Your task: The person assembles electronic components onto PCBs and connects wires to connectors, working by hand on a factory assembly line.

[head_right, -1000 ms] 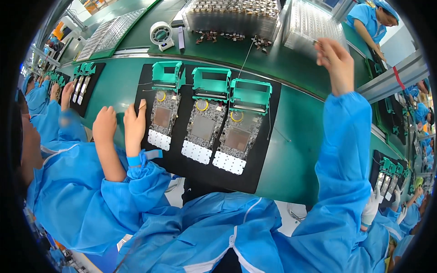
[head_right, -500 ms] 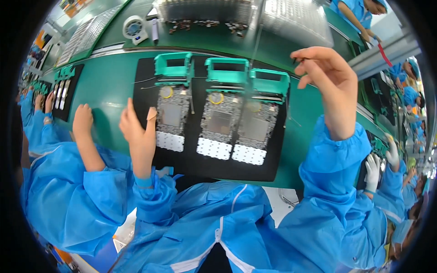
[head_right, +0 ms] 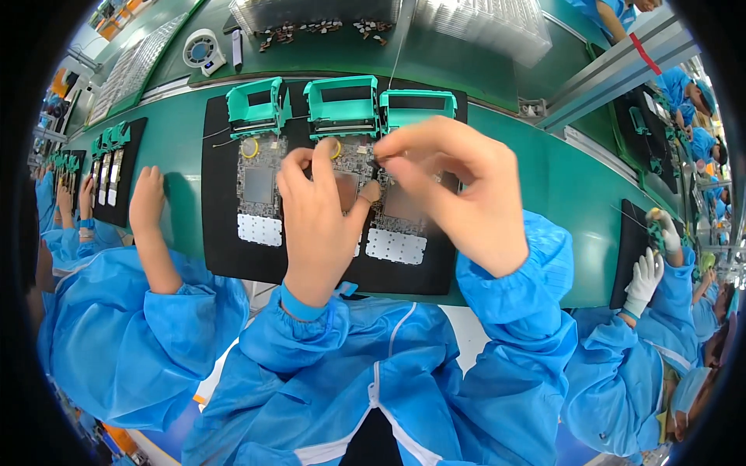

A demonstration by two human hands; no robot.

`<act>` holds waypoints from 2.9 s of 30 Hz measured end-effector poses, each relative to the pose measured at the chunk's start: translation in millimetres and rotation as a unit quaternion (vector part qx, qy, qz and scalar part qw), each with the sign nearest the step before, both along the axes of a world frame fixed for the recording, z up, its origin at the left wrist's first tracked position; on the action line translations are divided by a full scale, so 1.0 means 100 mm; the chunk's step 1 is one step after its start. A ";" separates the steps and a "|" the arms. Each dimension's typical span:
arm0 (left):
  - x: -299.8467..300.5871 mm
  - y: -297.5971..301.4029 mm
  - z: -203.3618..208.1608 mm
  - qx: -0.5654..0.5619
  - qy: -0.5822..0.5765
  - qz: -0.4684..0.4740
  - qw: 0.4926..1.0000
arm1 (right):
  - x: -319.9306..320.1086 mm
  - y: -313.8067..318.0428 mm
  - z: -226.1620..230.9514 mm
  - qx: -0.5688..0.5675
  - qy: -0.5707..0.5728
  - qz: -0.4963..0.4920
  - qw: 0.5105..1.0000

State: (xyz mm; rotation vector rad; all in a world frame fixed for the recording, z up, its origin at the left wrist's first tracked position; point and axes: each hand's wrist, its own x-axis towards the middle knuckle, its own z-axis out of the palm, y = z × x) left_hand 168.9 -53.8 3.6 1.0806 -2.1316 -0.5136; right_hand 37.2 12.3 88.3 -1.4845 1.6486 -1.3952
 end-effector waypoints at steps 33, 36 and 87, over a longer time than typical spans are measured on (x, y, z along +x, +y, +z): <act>0.00 -0.31 0.00 0.328 0.347 -0.139 0.868 | -0.15 -0.61 -0.41 0.061 0.093 0.003 0.994; 0.00 -0.30 0.03 0.330 0.347 -0.138 0.867 | -0.14 -0.60 -0.37 0.070 0.118 0.004 0.991; -0.09 -0.35 0.11 0.296 0.357 -0.065 0.884 | -0.22 -0.60 -0.04 -0.016 0.273 0.035 0.961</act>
